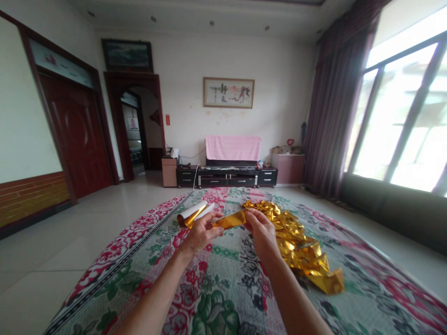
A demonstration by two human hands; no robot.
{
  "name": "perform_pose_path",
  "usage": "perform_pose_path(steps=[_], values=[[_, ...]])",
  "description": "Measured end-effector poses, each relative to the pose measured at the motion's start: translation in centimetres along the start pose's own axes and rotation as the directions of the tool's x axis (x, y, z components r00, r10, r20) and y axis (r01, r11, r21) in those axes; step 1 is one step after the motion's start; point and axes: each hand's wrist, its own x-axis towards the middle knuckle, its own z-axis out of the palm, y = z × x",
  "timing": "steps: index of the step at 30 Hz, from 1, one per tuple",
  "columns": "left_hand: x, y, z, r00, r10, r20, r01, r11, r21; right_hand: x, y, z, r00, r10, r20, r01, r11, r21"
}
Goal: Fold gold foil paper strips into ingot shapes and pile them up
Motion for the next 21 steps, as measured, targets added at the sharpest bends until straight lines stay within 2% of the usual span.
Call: perform_pose_path(steps=[9, 21], values=[[0.23, -0.46, -0.37, 0.993, 0.033, -0.109, -0.033, 0.999, 0.002, -0.11, 0.48, 0.06, 0.999, 0.021, -0.034, -0.018, 0.997, 0.074], [0.13, -0.58, -0.16, 0.986, 0.058, -0.154, -0.059, 0.998, -0.004, -0.19, 0.68, 0.18, 0.999, 0.034, -0.028, -0.03, 0.994, 0.108]])
